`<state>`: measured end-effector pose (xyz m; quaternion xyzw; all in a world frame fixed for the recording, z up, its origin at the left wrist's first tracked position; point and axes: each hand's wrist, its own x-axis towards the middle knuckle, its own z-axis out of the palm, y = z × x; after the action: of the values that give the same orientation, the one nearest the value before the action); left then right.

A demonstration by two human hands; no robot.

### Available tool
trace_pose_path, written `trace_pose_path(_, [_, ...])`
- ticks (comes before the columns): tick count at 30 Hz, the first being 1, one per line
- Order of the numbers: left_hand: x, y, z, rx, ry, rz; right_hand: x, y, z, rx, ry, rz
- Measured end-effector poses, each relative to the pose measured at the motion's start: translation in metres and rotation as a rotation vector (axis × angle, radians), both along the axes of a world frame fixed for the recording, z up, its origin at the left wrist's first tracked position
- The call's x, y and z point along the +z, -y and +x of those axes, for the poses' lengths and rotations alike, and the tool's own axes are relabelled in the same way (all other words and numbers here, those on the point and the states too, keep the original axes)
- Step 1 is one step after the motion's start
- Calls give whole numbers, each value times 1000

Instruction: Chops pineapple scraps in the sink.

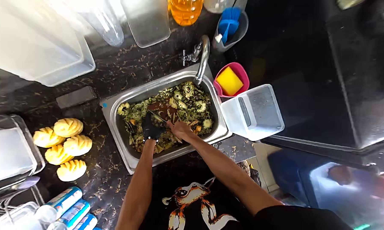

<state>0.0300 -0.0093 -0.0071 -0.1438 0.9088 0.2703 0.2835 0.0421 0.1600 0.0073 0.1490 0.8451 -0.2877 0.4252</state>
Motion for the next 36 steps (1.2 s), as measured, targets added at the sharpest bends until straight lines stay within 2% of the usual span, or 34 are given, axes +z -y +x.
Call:
trace_pose_path(1, [-15, 4, 8, 31, -126, 33, 3, -4, 2, 11, 5, -6])
trace_pose_path(2, [-20, 5, 3, 45, -160, 50, 8, -10, 2, 22, 17, -14])
trace_pose_path(5, [-10, 11, -8, 75, -144, 63, 19, -28, 2, 31, 90, -65])
trace_pose_path(10, [14, 17, -5, 67, -58, 0, 13, -69, 4, -304, 115, -81])
trace_pose_path(13, [21, 12, -5, -78, -79, -70, 27, -81, 14, -331, 94, -76])
trace_pose_path(15, [36, 0, -5, -248, -56, -116, 31, -85, 25, -326, 59, -75])
trace_pose_path(18, [64, -28, -19, -476, 171, -137, 26, -89, 46, -317, -36, -78])
trace_pose_path(19, [63, -34, -27, -524, 151, -124, 23, -90, 50, -327, -79, -84])
trace_pose_path(21, [37, -36, -50, -620, -55, -78, 16, -93, 55, -361, -135, -110])
trace_pose_path(23, [36, -26, -69, -768, -32, -92, 11, -96, 59, -415, -139, -142])
trace_pose_path(24, [20, -13, -62, -710, -270, -31, 10, -98, 59, -441, -136, -155])
trace_pose_path(25, [43, -8, -65, -677, -65, -90, 11, -98, 58, -464, -131, -167])
trace_pose_path(26, [78, -11, -80, -596, 411, -180, 11, -98, 57, -481, -129, -175])
trace_pose_path(27, [77, 0, -71, -375, 446, -200, 11, -97, 57, -484, -128, -175])
trace_pose_path(28, [67, 12, -60, -246, 365, -244, 12, -96, 58, -476, -128, -171])
trace_pose_path(29, [55, 24, -56, -241, 267, -292, 12, -96, 58, -459, -132, -164])
trace_pose_path(31, [21, 41, -64, -387, -88, -322, 12, -96, 57, -415, -135, -146])
trace_pose_path(32, [14, 42, -73, -444, -166, -306, 13, -96, 56, -400, -128, -137])
trace_pose_path(33, [27, 37, -78, -499, -55, -309, 14, -95, 56, -393, -124, -132])
trace_pose_path(34, [48, 27, -82, -538, 170, -318, 15, -94, 56, -392, -128, -128])
trace_pose_path(35, [47, 19, -74, -471, 149, -268, 14, -93, 56, -392, -127, -124])
trace_pose_path(36, [31, 12, -62, -384, 7, -222, 13, -93, 56, -391, -119, -119])
